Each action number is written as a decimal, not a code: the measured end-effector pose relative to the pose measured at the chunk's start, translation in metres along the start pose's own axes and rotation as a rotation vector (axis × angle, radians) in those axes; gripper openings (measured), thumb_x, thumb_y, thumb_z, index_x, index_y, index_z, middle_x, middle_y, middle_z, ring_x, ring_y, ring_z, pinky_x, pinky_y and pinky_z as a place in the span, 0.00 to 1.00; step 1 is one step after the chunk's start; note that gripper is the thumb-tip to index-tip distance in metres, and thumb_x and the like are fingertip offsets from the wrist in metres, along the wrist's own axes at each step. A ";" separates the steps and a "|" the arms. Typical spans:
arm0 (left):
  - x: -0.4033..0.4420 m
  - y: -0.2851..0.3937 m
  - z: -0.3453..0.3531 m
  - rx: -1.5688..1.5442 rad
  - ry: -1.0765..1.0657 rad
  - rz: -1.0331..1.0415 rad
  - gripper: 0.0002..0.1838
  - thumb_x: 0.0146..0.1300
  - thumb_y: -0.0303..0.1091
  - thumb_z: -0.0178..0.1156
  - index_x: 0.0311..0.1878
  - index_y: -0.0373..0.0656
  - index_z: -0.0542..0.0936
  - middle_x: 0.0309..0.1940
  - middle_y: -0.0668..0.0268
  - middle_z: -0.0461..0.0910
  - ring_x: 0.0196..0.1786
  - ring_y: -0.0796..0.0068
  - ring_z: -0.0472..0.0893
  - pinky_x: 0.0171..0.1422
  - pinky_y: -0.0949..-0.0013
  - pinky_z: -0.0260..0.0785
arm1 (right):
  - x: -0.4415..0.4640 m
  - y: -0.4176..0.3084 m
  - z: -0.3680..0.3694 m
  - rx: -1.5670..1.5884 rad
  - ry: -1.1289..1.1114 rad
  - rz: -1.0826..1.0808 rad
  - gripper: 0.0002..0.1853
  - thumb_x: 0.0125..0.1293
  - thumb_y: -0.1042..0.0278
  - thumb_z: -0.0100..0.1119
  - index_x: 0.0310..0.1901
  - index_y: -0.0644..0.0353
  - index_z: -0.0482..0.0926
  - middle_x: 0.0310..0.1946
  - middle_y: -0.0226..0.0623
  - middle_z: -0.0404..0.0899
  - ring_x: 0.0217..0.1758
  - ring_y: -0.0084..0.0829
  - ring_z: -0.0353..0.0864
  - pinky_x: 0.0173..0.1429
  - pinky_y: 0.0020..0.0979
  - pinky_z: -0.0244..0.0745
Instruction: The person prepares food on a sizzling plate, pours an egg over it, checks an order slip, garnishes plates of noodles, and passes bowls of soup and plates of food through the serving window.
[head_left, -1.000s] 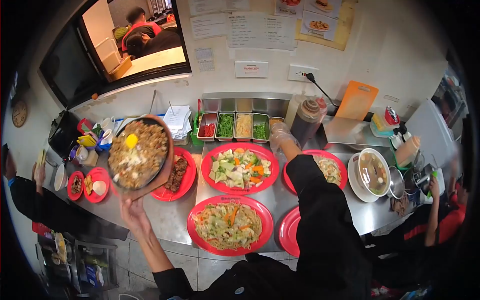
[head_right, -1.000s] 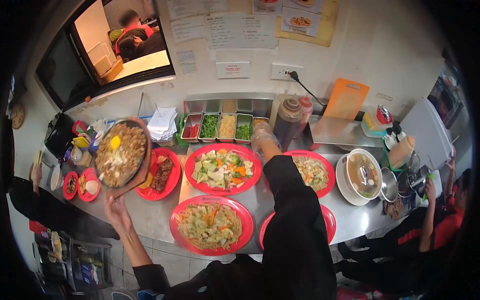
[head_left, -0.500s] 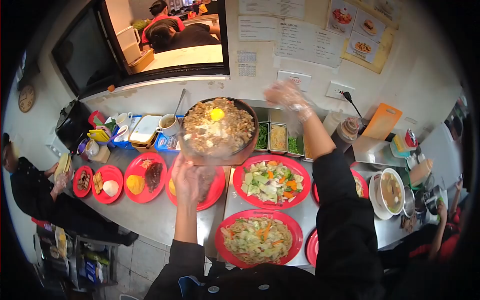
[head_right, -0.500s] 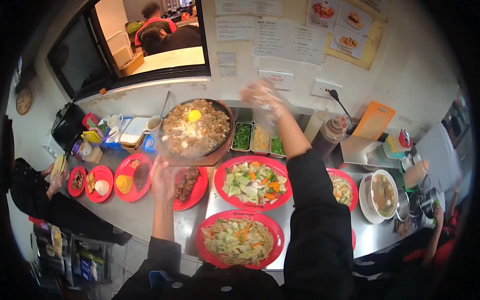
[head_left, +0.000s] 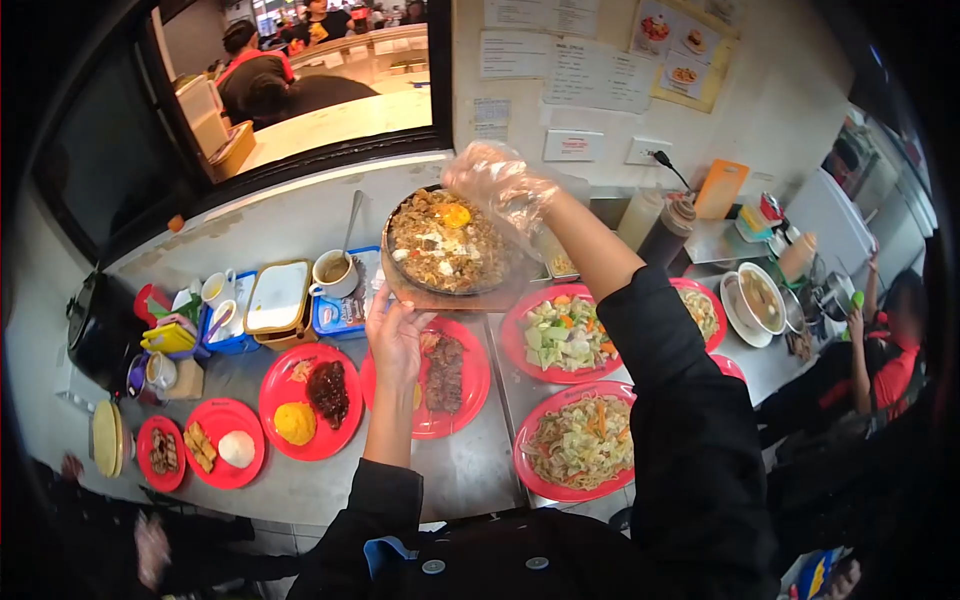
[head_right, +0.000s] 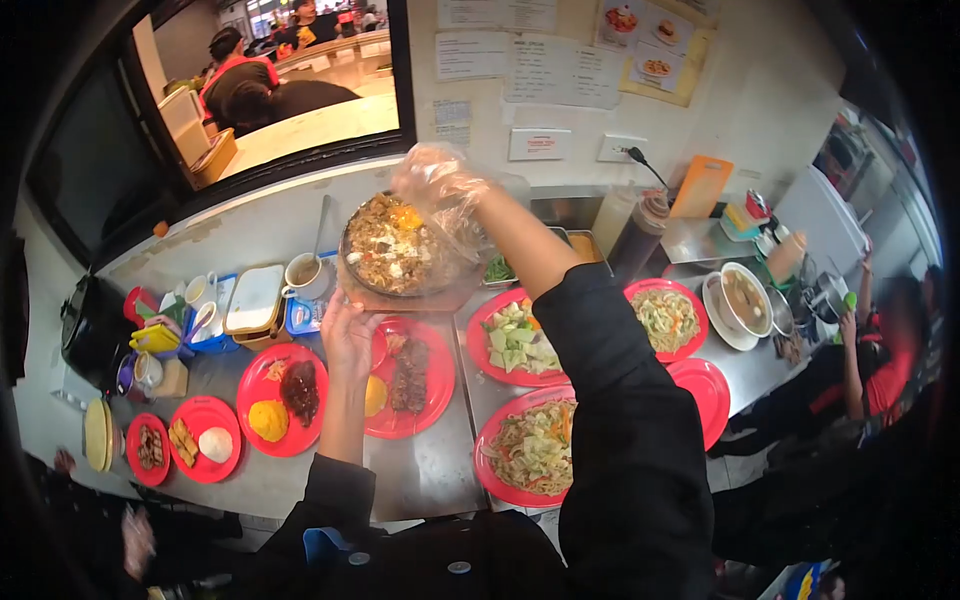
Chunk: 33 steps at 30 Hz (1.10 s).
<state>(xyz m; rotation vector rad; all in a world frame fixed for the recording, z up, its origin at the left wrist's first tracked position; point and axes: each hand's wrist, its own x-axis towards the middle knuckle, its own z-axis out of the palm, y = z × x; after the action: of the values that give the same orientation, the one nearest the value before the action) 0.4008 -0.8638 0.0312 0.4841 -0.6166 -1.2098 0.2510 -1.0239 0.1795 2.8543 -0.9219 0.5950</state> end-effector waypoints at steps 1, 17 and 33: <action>0.004 -0.001 0.000 -0.011 -0.011 -0.005 0.24 0.55 0.21 0.50 0.57 0.34 0.61 0.43 0.56 0.76 0.41 0.63 0.81 0.43 0.61 0.77 | -0.006 -0.006 -0.006 0.205 -0.143 0.236 0.09 0.50 0.67 0.57 0.32 0.61 0.80 0.26 0.43 0.79 0.34 0.34 0.80 0.42 0.33 0.73; 0.030 -0.007 0.012 0.148 0.019 -0.028 0.27 0.55 0.24 0.48 0.60 0.33 0.61 0.50 0.54 0.73 0.48 0.63 0.78 0.48 0.62 0.76 | -0.186 0.166 0.091 0.064 -0.572 0.866 0.09 0.48 0.72 0.58 0.33 0.60 0.82 0.39 0.44 0.80 0.45 0.40 0.80 0.45 0.38 0.77; 0.054 0.044 -0.010 0.048 -0.063 -0.070 0.29 0.55 0.23 0.48 0.61 0.30 0.56 0.50 0.49 0.72 0.49 0.57 0.77 0.50 0.54 0.74 | -0.095 0.168 0.042 0.082 0.097 0.553 0.10 0.48 0.69 0.63 0.32 0.65 0.81 0.29 0.39 0.80 0.32 0.32 0.80 0.35 0.30 0.75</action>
<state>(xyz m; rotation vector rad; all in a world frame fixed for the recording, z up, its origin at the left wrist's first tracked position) 0.4510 -0.9026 0.0624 0.5125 -0.6888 -1.2831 0.0974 -1.1175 0.0979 2.5912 -1.7165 0.8198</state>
